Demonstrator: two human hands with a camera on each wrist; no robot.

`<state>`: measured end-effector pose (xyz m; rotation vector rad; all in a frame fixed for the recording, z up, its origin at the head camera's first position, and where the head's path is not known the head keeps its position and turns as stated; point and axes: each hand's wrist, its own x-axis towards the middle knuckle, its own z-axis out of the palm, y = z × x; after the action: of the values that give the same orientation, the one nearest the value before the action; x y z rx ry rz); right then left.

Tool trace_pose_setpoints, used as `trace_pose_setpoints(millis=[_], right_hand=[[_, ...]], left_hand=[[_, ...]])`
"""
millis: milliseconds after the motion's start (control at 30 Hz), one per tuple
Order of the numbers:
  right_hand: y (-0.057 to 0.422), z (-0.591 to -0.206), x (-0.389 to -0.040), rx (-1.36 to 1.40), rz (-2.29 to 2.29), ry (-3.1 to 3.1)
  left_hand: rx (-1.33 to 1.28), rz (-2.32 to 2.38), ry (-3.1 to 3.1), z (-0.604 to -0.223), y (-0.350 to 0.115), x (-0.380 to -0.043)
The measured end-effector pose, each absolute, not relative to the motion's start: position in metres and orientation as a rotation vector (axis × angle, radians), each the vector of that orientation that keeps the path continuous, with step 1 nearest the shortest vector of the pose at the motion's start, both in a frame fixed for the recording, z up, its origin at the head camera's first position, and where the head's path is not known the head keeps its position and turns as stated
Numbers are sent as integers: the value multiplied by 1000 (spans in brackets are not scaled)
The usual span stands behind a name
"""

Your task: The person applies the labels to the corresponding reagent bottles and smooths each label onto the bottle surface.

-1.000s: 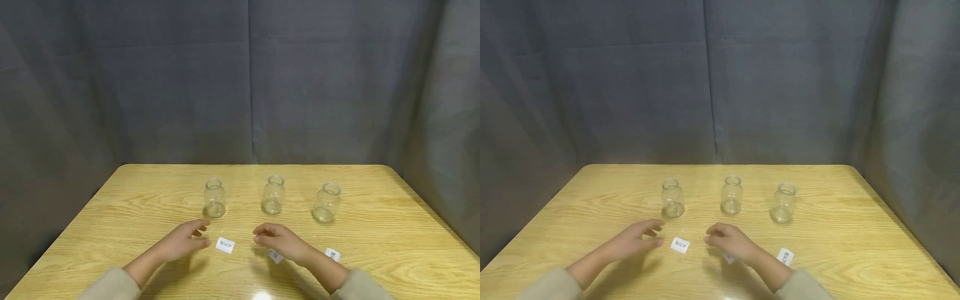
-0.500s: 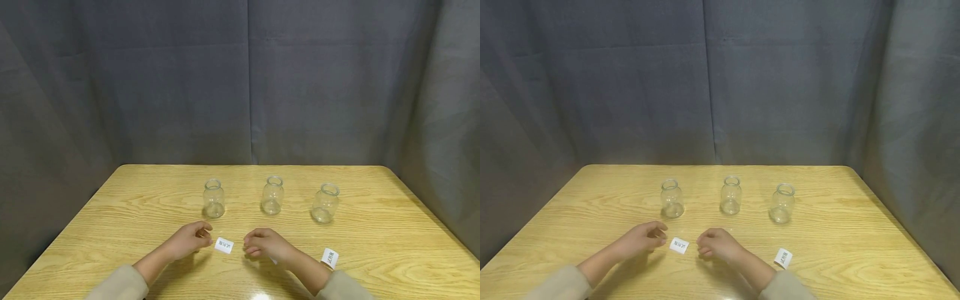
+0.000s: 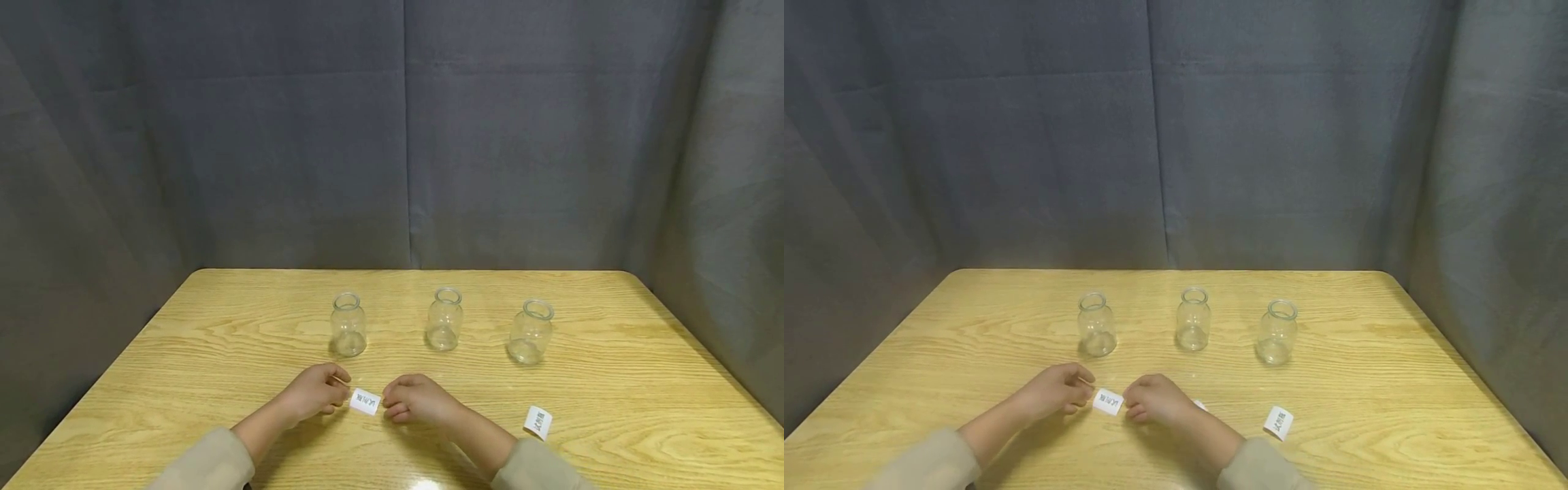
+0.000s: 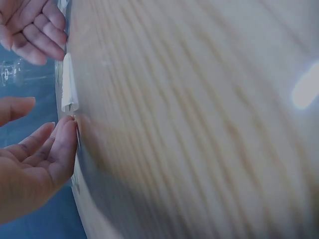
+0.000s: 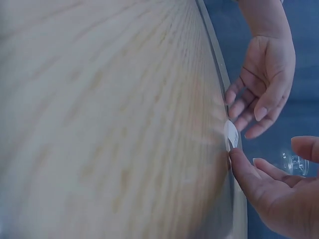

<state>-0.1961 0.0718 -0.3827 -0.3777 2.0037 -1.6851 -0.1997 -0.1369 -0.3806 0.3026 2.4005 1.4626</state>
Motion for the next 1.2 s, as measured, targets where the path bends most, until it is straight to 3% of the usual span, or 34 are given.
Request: trace_pose_setpoints(millis=[667, 1200], right_hand=[[61, -385, -197, -333, -1736, 1973], [63, -386, -199, -323, -1747, 2047]], left_hand=[[102, 1510, 2389, -389, -123, -207], [127, 1640, 2243, -388, -122, -212]])
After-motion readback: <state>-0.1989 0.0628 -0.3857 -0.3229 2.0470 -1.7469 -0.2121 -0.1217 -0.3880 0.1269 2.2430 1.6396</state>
